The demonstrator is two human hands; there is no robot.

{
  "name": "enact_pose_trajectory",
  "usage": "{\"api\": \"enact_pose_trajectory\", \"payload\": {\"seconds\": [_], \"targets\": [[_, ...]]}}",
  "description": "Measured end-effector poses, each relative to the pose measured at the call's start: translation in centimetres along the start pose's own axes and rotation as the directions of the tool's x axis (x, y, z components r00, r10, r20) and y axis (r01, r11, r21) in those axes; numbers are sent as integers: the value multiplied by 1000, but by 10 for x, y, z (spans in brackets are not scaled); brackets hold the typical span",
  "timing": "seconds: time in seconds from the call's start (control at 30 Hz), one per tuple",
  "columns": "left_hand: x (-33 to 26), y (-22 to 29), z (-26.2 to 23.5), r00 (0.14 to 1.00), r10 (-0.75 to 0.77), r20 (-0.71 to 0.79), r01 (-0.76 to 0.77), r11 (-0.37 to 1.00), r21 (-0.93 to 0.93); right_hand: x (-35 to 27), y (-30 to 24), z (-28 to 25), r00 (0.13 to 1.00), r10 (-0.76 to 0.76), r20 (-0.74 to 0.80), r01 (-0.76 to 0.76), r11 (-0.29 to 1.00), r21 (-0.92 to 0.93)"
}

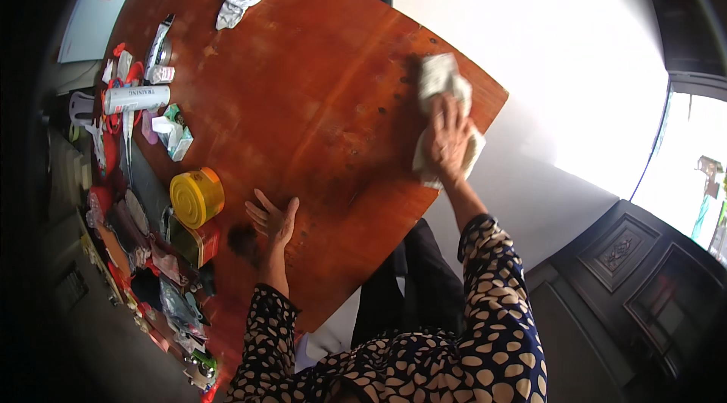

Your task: The person scrubs a yellow cylindrical tin with a dark cloth, rotating it to clean all sides. After placing the tin down, the person wipes the wooden table surface with a light-colored cloth, moving around various items on the table.

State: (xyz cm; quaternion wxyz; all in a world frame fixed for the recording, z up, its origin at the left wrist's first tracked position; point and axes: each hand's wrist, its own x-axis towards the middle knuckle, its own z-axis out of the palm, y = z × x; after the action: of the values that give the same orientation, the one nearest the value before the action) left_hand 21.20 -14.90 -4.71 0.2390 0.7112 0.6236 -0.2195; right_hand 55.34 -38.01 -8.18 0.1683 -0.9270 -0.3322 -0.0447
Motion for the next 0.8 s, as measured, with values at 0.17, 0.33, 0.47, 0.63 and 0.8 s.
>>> {"api": "enact_pose_trajectory", "payload": {"seconds": [0.17,0.33,0.47,0.63,0.8], "targets": [[4,0,3,1000,18,-7,-17,999,49,-86,-71,16,807,-547,222,521,837,169],[6,-10,10,1000,7,-27,-4,996,85,-40,-97,-8,748,-599,285,550,800,239],[-1,-4,4,1000,30,0,-30,999,-21,42,-98,11,885,-373,279,371,926,63],[-6,6,-5,997,42,66,-38,998,-51,123,-96,38,990,-40,133,44,999,-28],[-5,1,-1,998,38,48,-36,999,-41,100,-129,49,944,-273,187,281,960,-15]]}}
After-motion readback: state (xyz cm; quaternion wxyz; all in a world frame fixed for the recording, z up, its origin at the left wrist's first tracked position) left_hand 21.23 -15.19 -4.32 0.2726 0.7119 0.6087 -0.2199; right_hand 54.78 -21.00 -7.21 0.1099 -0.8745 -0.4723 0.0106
